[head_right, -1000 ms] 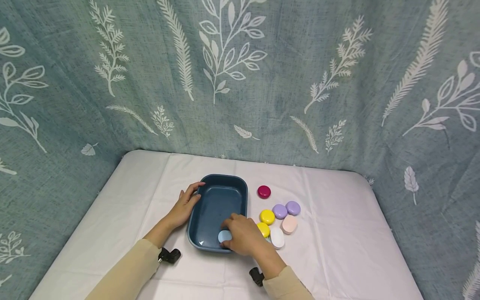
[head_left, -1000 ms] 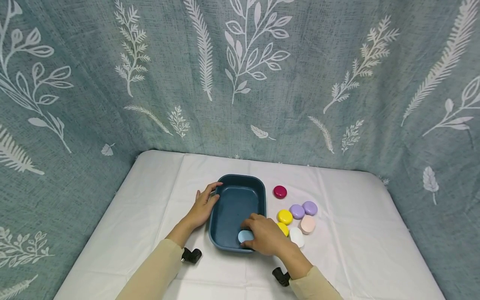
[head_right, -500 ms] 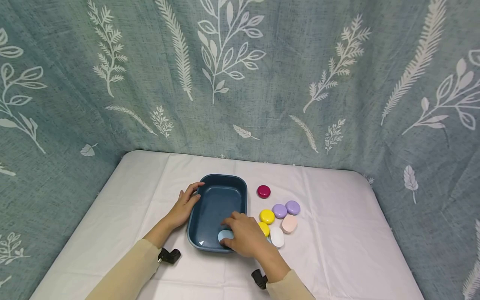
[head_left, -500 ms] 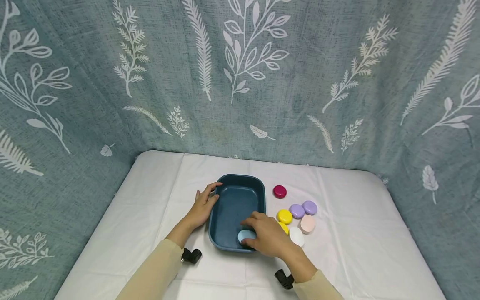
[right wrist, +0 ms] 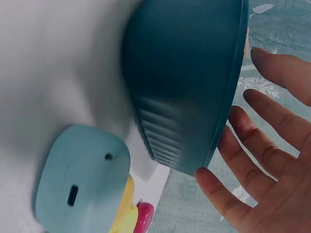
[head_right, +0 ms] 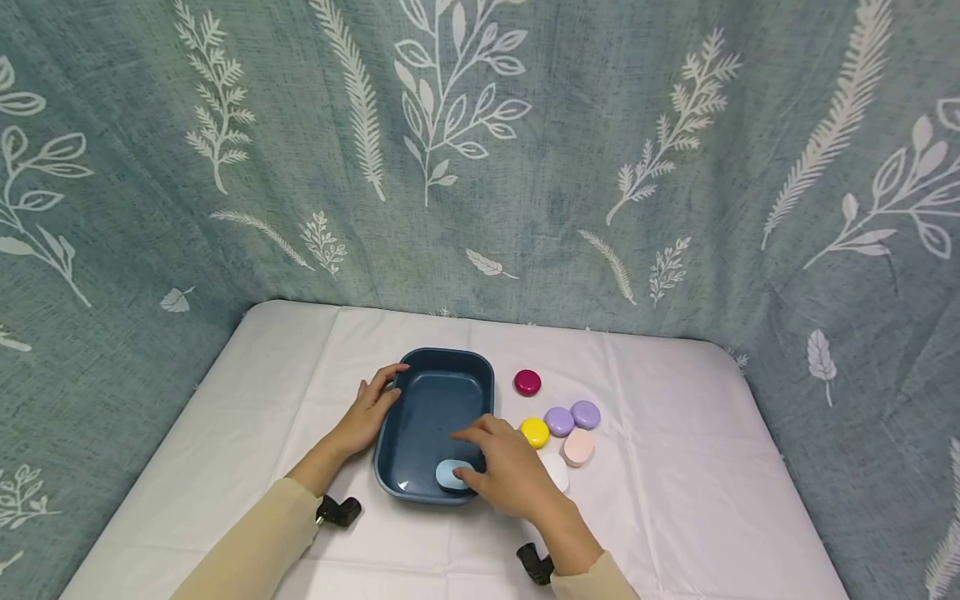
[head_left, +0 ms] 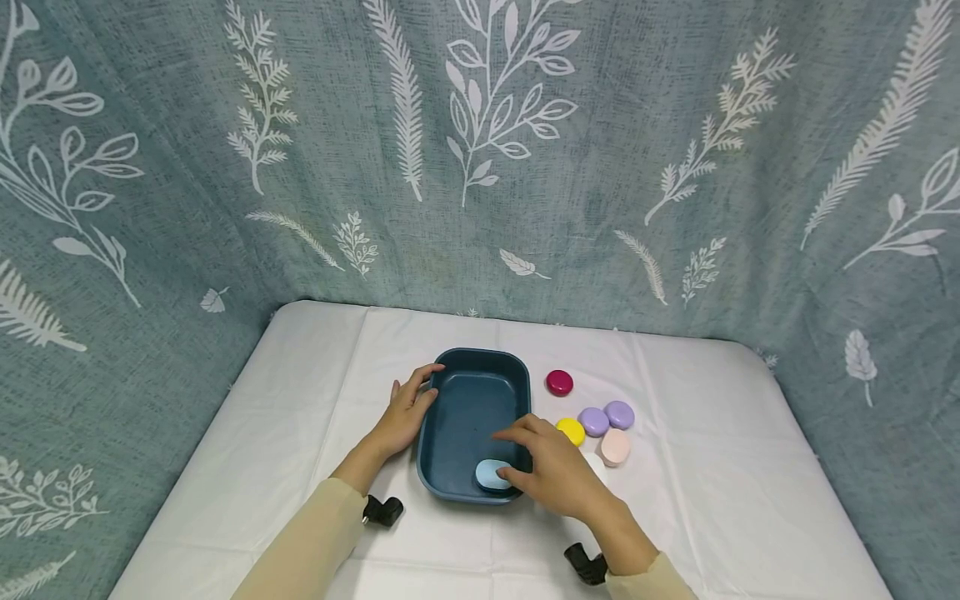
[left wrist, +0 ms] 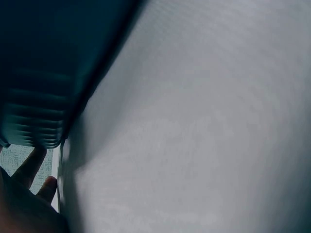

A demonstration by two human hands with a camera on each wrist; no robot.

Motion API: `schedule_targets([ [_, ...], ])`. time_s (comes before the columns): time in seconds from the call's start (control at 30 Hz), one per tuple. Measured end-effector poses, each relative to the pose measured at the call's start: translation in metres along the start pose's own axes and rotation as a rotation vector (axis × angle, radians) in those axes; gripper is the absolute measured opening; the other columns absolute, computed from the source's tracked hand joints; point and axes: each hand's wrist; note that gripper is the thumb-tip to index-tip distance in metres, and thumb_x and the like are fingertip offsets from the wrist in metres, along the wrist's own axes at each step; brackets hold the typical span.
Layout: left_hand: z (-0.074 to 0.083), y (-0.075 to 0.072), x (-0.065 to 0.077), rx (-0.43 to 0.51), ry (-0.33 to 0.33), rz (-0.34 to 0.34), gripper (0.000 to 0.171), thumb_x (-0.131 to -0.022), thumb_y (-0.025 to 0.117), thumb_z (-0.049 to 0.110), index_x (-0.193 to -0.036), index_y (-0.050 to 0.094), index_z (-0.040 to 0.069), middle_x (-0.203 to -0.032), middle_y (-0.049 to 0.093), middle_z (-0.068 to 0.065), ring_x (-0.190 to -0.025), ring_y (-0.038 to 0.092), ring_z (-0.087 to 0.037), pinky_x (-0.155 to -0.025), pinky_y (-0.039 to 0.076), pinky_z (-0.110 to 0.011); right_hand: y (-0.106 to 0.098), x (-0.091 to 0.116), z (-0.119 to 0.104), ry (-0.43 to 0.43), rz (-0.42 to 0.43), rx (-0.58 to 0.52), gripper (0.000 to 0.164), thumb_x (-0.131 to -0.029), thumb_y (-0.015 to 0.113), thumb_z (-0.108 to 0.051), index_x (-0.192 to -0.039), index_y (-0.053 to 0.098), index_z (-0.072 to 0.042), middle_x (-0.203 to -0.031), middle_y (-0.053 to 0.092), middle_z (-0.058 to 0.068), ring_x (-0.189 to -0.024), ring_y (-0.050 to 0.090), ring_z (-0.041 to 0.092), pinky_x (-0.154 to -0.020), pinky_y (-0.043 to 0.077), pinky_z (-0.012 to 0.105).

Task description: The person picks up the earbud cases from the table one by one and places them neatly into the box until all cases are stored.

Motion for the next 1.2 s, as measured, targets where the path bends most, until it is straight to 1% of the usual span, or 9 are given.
schedule_targets([
  [0.23, -0.002, 0.001, 0.0, -0.012, -0.003, 0.0, 0.041, -0.112, 0.042, 0.026, -0.153, 0.043, 0.028, -0.162, 0.045, -0.008, -0.154, 0.037, -0.028, -0.128, -0.011, -0.062, -0.005, 0.009, 0.006, 0.009, 0.049, -0.038, 0.048, -0.088, 0.083, -0.027, -0.133, 0.07, -0.019, -0.123, 0.063, -0.005, -0.113, 0.061, 0.016, -0.095, 0.056, 0.036],
  [0.33, -0.003, 0.001, -0.001, -0.009, -0.004, 0.0, 0.041, -0.112, 0.042, 0.026, -0.153, 0.043, 0.029, -0.162, 0.046, -0.008, -0.154, 0.037, -0.029, -0.128, -0.011, -0.061, -0.006, 0.014, 0.01, 0.02, 0.07, -0.06, 0.05, -0.088, 0.084, -0.026, -0.135, 0.068, -0.018, -0.124, 0.065, -0.003, -0.111, 0.062, 0.017, -0.093, 0.056, 0.035],
  [0.4, -0.003, 0.001, -0.001, -0.007, -0.004, -0.001, 0.041, -0.112, 0.042, 0.026, -0.153, 0.043, 0.03, -0.161, 0.046, -0.008, -0.154, 0.037, -0.029, -0.128, -0.011, -0.061, -0.007, 0.017, 0.012, 0.037, 0.082, -0.074, 0.052, -0.086, 0.085, -0.025, -0.135, 0.068, -0.018, -0.123, 0.066, -0.002, -0.107, 0.064, 0.018, -0.089, 0.056, 0.034],
  [0.5, -0.003, 0.001, -0.001, -0.003, -0.003, -0.003, 0.041, -0.112, 0.042, 0.026, -0.153, 0.043, 0.03, -0.161, 0.046, -0.008, -0.154, 0.038, -0.029, -0.128, -0.011, -0.061, -0.008, 0.023, 0.017, 0.054, 0.103, -0.079, 0.055, -0.086, 0.086, -0.024, -0.136, 0.067, -0.017, -0.121, 0.067, -0.001, -0.105, 0.065, 0.018, -0.09, 0.057, 0.034],
  [0.67, -0.002, 0.001, -0.001, 0.0, -0.005, -0.001, 0.041, -0.112, 0.042, 0.025, -0.153, 0.043, 0.028, -0.161, 0.046, -0.008, -0.154, 0.038, -0.029, -0.128, -0.012, -0.061, -0.011, 0.033, 0.026, 0.09, 0.138, -0.043, 0.059, -0.085, 0.086, -0.021, -0.14, 0.064, -0.016, -0.119, 0.067, 0.001, -0.111, 0.064, 0.017, -0.095, 0.057, 0.039],
  [0.9, 0.001, 0.0, 0.0, 0.001, 0.008, 0.004, 0.041, -0.112, 0.042, 0.023, -0.153, 0.043, 0.026, -0.16, 0.047, -0.01, -0.153, 0.039, -0.031, -0.127, -0.011, -0.064, -0.013, 0.043, 0.038, 0.193, 0.164, 0.016, 0.059, -0.082, 0.088, -0.023, -0.137, 0.066, -0.014, -0.122, 0.065, 0.001, -0.116, 0.062, 0.02, -0.101, 0.056, 0.046],
  [1.07, 0.001, 0.0, 0.0, 0.006, 0.02, 0.008, 0.041, -0.112, 0.043, 0.022, -0.153, 0.044, 0.025, -0.159, 0.048, -0.012, -0.152, 0.04, -0.033, -0.126, -0.011, -0.066, -0.015, 0.047, 0.046, 0.238, 0.179, 0.052, 0.058, -0.081, 0.088, -0.02, -0.134, 0.067, -0.009, -0.126, 0.064, 0.005, -0.116, 0.06, 0.026, -0.101, 0.055, 0.05],
  [1.2, -0.001, 0.0, -0.001, -0.002, 0.01, 0.006, 0.041, -0.112, 0.043, 0.023, -0.152, 0.044, 0.027, -0.16, 0.048, -0.01, -0.152, 0.04, -0.031, -0.127, -0.01, -0.064, -0.016, 0.05, 0.05, 0.269, 0.178, 0.087, 0.057, -0.081, 0.087, -0.021, -0.133, 0.068, -0.007, -0.13, 0.062, 0.009, -0.117, 0.057, 0.03, -0.1, 0.055, 0.051],
])
Point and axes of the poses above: each hand's wrist, its own x-axis away from the middle knuckle, its own y-axis out of the palm, z = x × y
